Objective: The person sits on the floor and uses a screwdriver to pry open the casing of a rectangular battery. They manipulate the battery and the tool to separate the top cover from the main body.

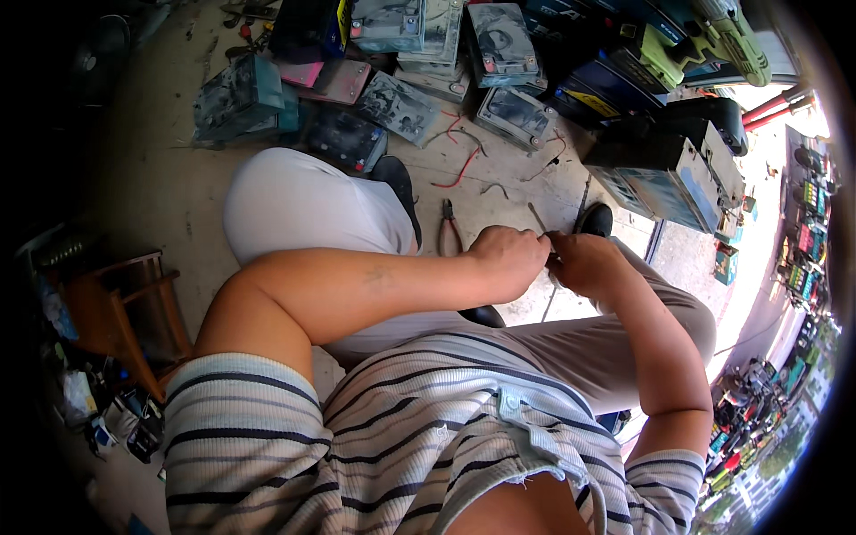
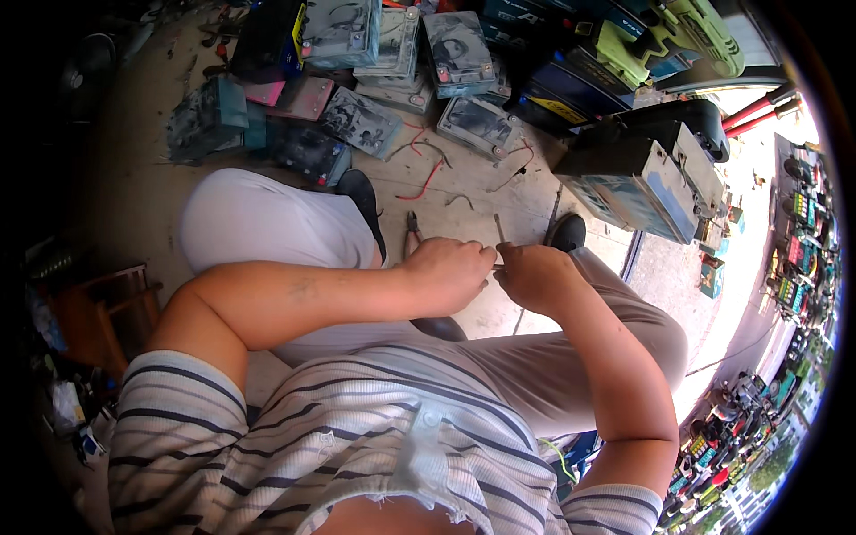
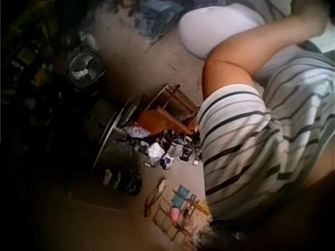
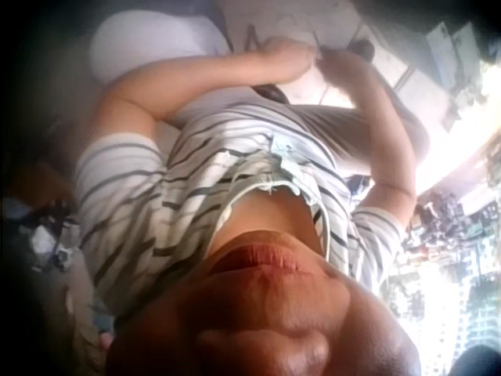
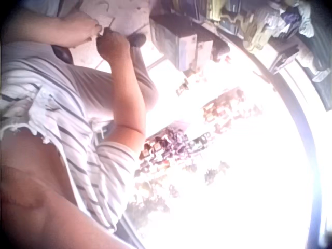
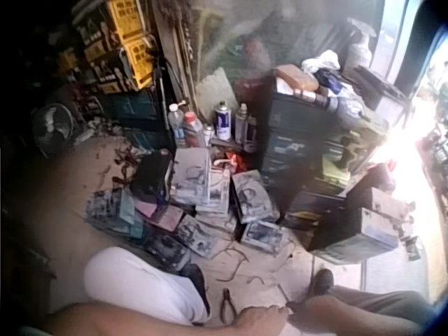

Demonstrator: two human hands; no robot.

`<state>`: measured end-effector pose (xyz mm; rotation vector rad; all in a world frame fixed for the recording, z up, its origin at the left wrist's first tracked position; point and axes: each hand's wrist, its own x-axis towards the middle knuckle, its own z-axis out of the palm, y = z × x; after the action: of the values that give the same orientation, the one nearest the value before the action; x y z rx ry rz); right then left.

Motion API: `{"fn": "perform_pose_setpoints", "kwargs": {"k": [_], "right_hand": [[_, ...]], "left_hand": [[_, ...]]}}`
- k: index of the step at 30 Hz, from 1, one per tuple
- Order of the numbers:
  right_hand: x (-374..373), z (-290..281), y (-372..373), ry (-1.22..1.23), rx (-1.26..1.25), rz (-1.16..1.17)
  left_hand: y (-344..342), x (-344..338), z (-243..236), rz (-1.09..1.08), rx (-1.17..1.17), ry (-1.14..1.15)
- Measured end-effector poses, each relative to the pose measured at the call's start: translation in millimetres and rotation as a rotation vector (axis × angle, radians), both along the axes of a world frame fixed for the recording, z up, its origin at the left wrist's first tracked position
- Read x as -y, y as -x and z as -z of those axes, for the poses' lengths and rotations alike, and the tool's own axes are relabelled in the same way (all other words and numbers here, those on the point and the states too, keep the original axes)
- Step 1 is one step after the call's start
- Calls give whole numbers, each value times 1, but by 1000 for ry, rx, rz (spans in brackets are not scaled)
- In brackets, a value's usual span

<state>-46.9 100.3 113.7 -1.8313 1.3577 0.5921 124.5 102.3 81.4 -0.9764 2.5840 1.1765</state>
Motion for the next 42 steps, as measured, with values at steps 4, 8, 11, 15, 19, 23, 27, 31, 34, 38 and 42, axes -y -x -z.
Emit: {"fn": "perform_pose_setpoints", "kwargs": {"k": [4, 8, 11, 15, 19, 23, 27, 31, 34, 38, 42], "right_hand": [[-4, -1, 0, 19, 46, -12], [0, -3, -1, -12, 27, -19], [3, -4, -1, -47, 11, -36], [-1, -3, -1, -8, 52, 5], [4, -5, -3, -7, 46, 56], [9, -4, 0, 57, 77, 108], [10, -2, 2, 198, 81, 55], [8, 0, 2, 190, 111, 63], [6, 0, 1, 108, 90, 76], [4, -4, -3, 42, 65, 64], [-7, 15, 6, -15, 58, 70]], "left_hand": [[-1, -7, 8, 37, 37, -76], [1, -5, 7, 24, 35, -66], [0, -4, 6, 34, 16, -42], [0, -6, 11, 18, 11, -22], [0, -1, 6, -9, 29, -28], [1, 9, -4, -64, 15, 5], [2, 14, -3, -97, -12, 22], [1, 13, -6, -86, -11, 2], [1, 7, -2, -62, -19, -21], [0, 3, -9, 4, 16, -68], [-7, -3, -20, 141, -15, 73]]}}
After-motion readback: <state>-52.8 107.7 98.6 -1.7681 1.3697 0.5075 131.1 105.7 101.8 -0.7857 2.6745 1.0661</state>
